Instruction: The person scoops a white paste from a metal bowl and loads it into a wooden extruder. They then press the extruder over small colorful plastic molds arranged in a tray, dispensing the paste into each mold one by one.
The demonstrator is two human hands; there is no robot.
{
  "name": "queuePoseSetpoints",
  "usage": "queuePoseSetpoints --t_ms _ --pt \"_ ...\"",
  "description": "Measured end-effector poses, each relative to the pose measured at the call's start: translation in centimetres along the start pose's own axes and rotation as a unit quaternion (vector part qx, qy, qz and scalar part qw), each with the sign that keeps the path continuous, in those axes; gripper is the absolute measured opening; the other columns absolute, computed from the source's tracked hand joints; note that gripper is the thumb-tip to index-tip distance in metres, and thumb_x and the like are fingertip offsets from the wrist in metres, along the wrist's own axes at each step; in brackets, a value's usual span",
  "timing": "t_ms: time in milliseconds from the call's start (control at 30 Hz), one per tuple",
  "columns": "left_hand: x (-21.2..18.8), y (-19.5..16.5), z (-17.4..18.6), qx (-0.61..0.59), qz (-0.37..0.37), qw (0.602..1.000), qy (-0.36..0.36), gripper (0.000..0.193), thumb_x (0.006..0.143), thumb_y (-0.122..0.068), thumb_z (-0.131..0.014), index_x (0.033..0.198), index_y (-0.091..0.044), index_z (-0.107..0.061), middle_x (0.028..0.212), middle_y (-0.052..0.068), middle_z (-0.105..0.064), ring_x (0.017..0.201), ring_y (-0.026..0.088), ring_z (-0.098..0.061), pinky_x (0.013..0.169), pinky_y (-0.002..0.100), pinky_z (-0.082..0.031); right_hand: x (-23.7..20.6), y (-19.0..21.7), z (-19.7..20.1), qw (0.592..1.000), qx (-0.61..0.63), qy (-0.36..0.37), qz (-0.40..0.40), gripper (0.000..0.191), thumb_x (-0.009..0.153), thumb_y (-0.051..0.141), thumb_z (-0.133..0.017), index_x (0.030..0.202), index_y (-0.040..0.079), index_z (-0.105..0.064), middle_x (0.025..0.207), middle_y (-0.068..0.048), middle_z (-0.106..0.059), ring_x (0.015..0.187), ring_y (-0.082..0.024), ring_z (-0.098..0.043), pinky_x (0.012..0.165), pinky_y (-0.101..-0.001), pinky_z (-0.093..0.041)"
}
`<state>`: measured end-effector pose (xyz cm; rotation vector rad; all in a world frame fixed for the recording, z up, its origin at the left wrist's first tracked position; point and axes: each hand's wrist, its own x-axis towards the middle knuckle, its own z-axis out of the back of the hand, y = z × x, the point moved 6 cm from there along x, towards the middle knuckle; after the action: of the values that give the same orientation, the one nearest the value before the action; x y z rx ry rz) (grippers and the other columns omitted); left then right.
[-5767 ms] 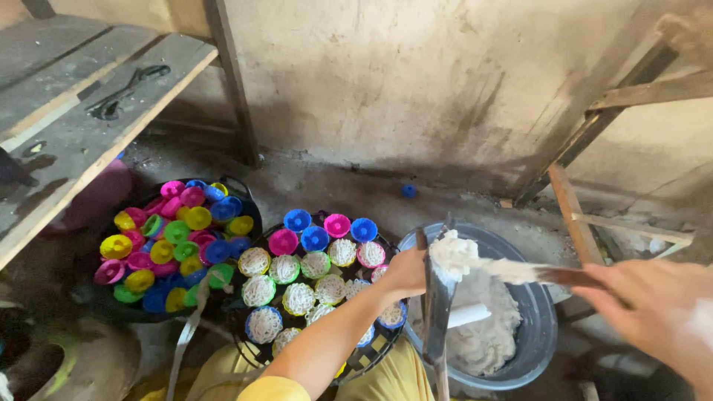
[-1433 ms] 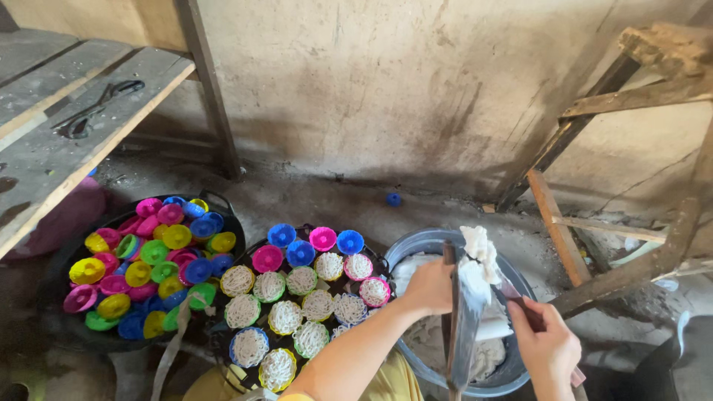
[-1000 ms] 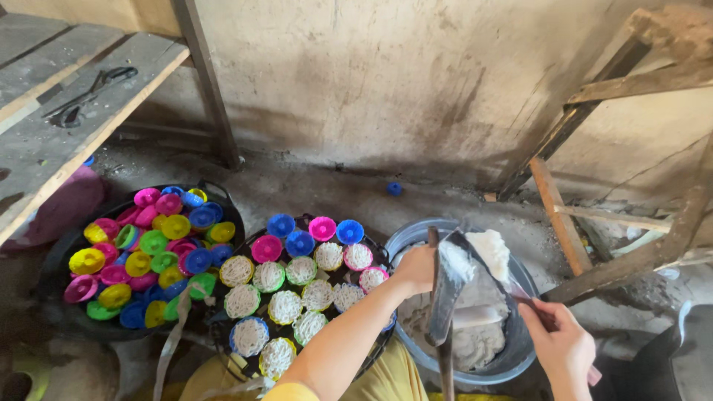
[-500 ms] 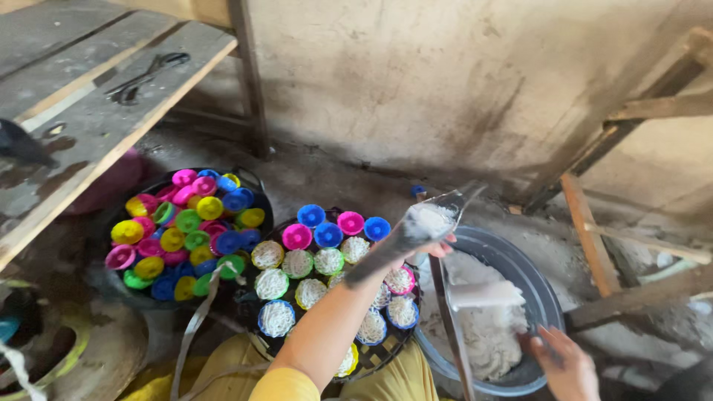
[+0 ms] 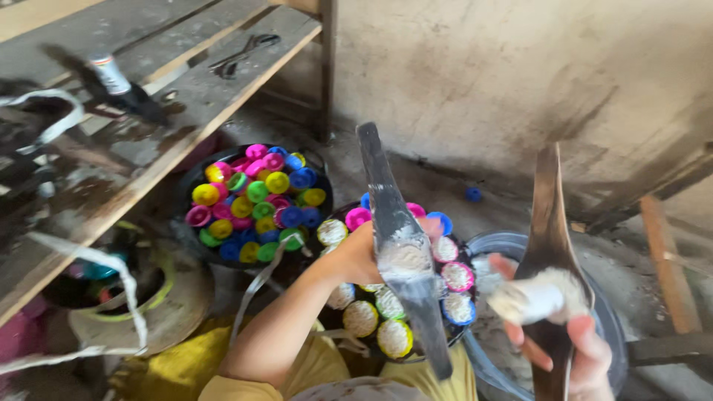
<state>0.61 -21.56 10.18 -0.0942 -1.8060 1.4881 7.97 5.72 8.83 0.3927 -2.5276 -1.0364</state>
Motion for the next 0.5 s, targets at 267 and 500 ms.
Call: queuePoseSetpoints --t_ms 267,500 --pt "-6.1 -2.1 3.0 0.500 -0.119 0.855 -0.073 0.049 0.072 -0.039 -0.083 0.114 -0.014 -0.075 0.106 0.009 -0.076 0.104 0.029 -0.071 0.094 0.042 -0.055 5.3 -3.1 -9.2 0.814 -0.570 0.025 0.109 0.117 0.083 0.026 -0.078 0.167 0.021 0.001 0.160 -0.028 -0.040 0.083 -0.021 -0.071 0.066 -0.0317 -0.060" --pt "-9.4 -1.3 3.6 0.542 0.001 0.837 -0.077 0.031 0.071 -0.033 -0.081 0.096 -0.017 -0.073 0.086 0.009 -0.074 0.083 0.032 -0.073 0.071 0.042 -0.057 3.9 -7.2 -14.6 0.562 -0.766 0.157 0.269 0.115 0.067 0.030 -0.088 0.157 0.016 -0.017 0.144 -0.034 -0.043 0.111 -0.053 -0.063 0.080 -0.0478 -0.058"
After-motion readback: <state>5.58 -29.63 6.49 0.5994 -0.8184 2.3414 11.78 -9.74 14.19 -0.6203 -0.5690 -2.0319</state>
